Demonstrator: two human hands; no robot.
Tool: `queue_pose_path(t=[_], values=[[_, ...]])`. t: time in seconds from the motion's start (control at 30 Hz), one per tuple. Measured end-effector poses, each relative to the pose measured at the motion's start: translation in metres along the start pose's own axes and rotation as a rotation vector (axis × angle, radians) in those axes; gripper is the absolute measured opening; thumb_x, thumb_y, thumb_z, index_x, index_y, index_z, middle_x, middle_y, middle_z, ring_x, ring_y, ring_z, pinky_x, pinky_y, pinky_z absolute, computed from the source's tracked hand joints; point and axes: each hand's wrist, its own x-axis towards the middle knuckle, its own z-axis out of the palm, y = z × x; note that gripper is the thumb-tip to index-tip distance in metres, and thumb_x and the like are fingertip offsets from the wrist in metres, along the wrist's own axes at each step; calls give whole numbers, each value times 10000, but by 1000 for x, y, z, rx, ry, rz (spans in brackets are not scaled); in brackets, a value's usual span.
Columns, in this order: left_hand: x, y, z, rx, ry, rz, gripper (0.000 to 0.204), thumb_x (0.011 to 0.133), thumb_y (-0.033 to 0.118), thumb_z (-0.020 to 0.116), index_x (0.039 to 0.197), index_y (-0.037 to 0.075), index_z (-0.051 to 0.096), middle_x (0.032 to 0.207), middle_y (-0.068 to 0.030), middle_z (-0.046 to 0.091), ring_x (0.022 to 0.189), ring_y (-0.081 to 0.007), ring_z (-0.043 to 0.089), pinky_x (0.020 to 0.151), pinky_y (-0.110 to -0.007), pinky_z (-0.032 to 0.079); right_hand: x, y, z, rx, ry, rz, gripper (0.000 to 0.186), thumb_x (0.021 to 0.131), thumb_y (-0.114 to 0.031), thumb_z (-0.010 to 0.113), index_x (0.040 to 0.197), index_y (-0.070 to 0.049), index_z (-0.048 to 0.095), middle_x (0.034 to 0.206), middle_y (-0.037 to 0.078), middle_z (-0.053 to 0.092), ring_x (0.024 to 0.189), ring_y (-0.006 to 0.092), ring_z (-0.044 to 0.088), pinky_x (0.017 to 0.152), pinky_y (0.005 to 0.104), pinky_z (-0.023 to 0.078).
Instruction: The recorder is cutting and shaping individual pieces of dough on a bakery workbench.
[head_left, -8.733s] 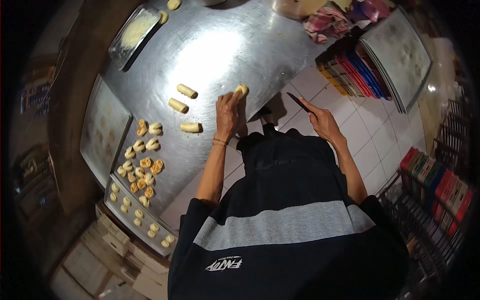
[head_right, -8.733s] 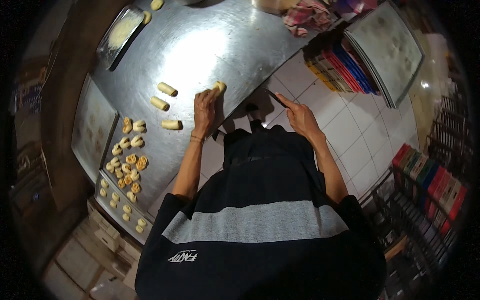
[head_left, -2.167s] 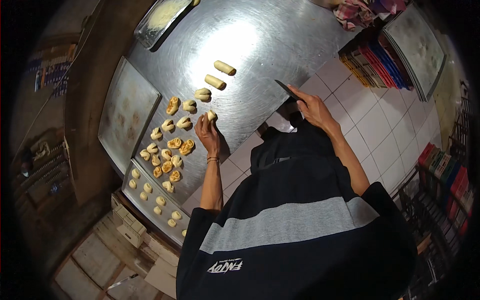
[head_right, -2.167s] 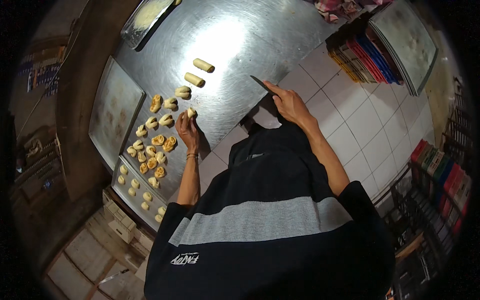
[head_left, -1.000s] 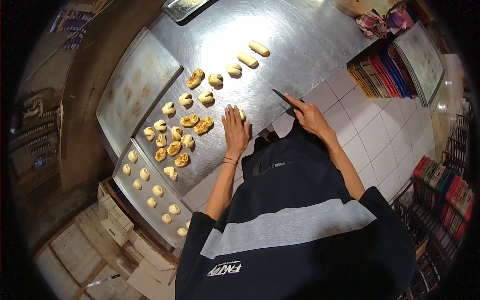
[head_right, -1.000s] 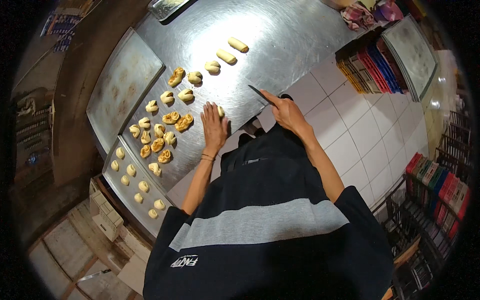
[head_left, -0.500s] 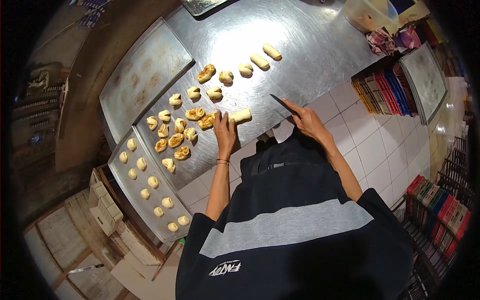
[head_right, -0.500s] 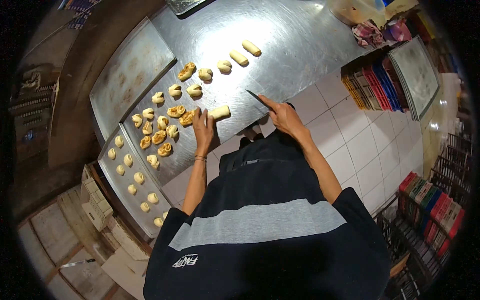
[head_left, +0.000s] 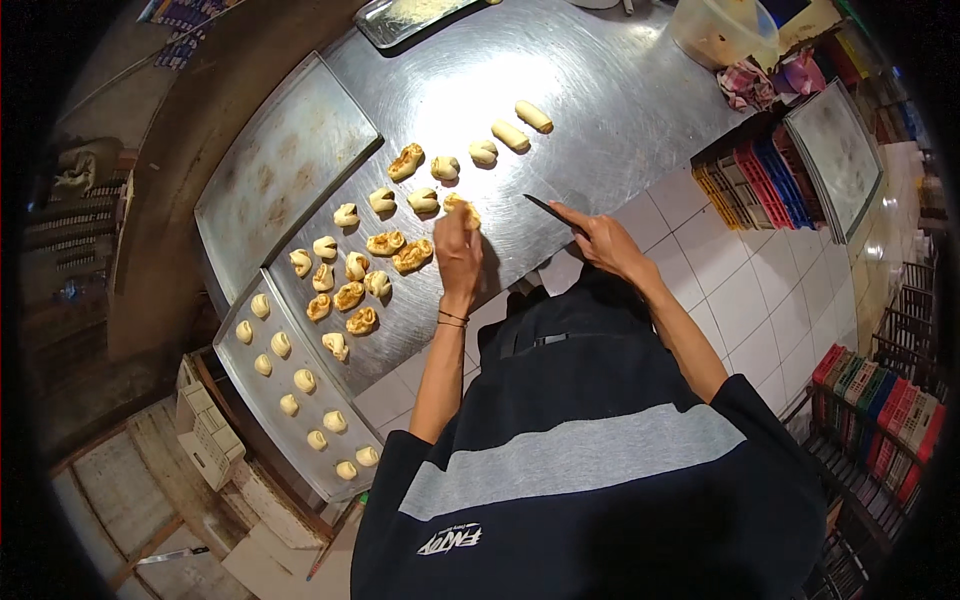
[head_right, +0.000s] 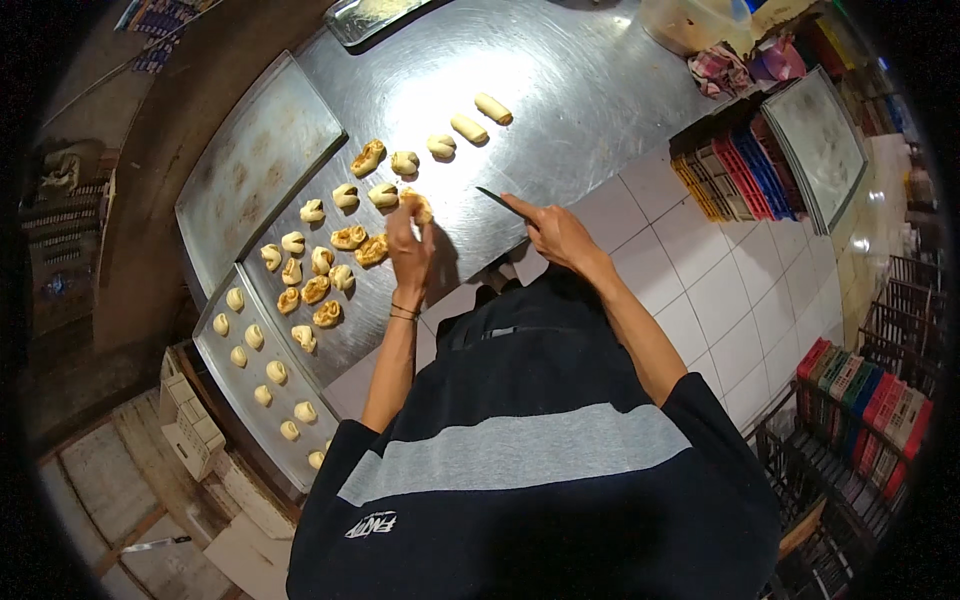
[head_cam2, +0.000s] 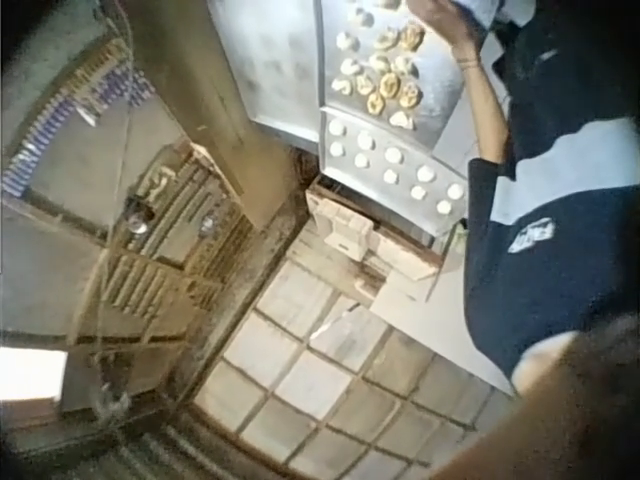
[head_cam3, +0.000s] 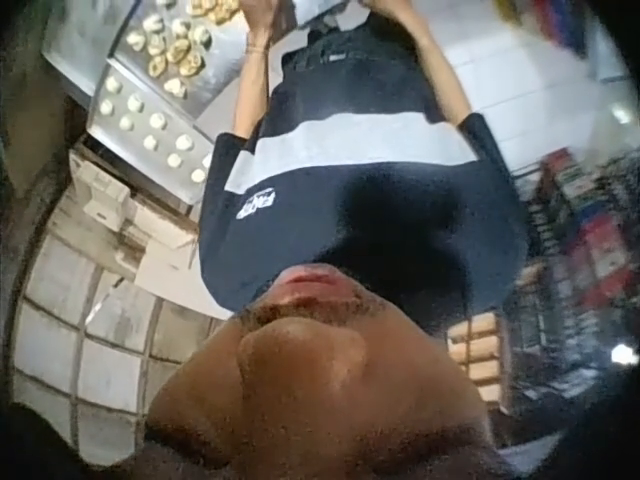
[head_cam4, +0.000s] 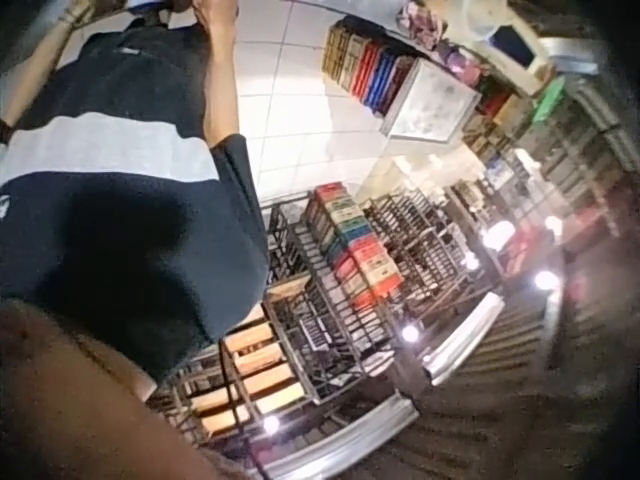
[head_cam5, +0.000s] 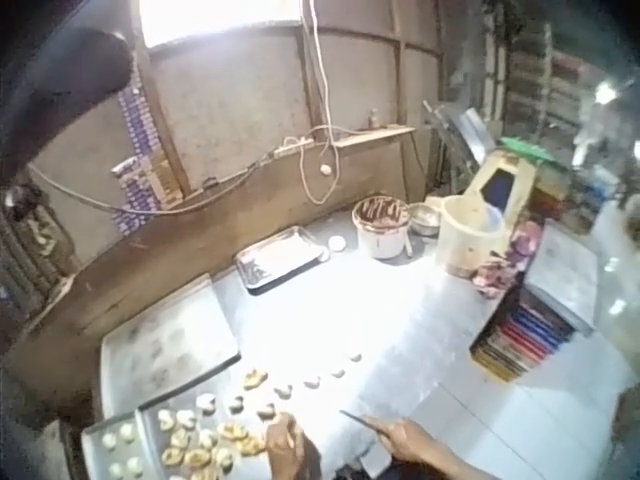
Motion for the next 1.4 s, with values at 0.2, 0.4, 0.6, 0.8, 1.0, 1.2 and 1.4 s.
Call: queue_pose_path(t=[0.2, 0.4, 0.6, 0.8, 1.0, 1.2, 1.4], values=[[-21, -34, 30, -198, -190, -110, 226, 810, 52, 846, 1009, 4, 750, 984, -153, 696, 959, -329, 682, 845, -415, 561, 7, 5, 11, -57, -48, -77, 691, 922, -30, 556, 1579, -236, 496, 714, 258, 652, 625, 425, 648, 675, 521, 531], [18, -96, 47, -541, -206, -640, 330, 925, 234, 842, 1047, -64, 769, 895, -71, 761, 703, -114, 649, 667, -261, 550, 18, -10, 23, -48, -100, -118, 726, 902, -51, 597, 1593, -232, 470, 725, 251, 668, 652, 434, 660, 700, 535, 537], [29, -94, 48, -608, -255, -824, 251, 910, 194, 852, 1025, -17, 779, 836, -35, 731, 668, -91, 611, 592, -249, 488, 30, -29, 37, -98, -118, -153, 688, 923, -101, 635, 1586, -192, 475, 713, 245, 674, 653, 429, 667, 697, 539, 544], [16, -100, 48, -572, -177, -820, 230, 884, 159, 864, 996, -19, 771, 860, -74, 745, 675, -122, 628, 605, -276, 497, 46, -41, 60, -146, -138, -214, 632, 967, -166, 618, 1583, -166, 476, 700, 251, 673, 662, 417, 681, 700, 536, 556], [15, -94, 44, -452, -138, -805, 207, 855, 126, 874, 871, -50, 766, 787, -93, 747, 685, -135, 643, 633, -298, 510, 51, -42, 82, -243, -164, -195, 678, 946, -124, 601, 1604, -152, 444, 768, 257, 701, 711, 436, 691, 713, 543, 553], [11, -93, 44, -372, -104, -799, 188, 827, 139, 873, 870, -24, 791, 781, -118, 768, 692, -184, 701, 670, -345, 551, 54, -35, 95, -351, -166, -212, 726, 947, -65, 547, 1645, -167, 375, 849, 247, 721, 724, 433, 702, 699, 541, 559], [17, -88, 38, -328, -89, -801, 194, 830, 155, 871, 883, -16, 796, 796, -137, 776, 714, -209, 729, 681, -369, 564, 68, -16, 126, -504, -57, -272, 805, 953, -61, 547, 1688, -215, 257, 832, 226, 721, 695, 407, 703, 606, 516, 550]])
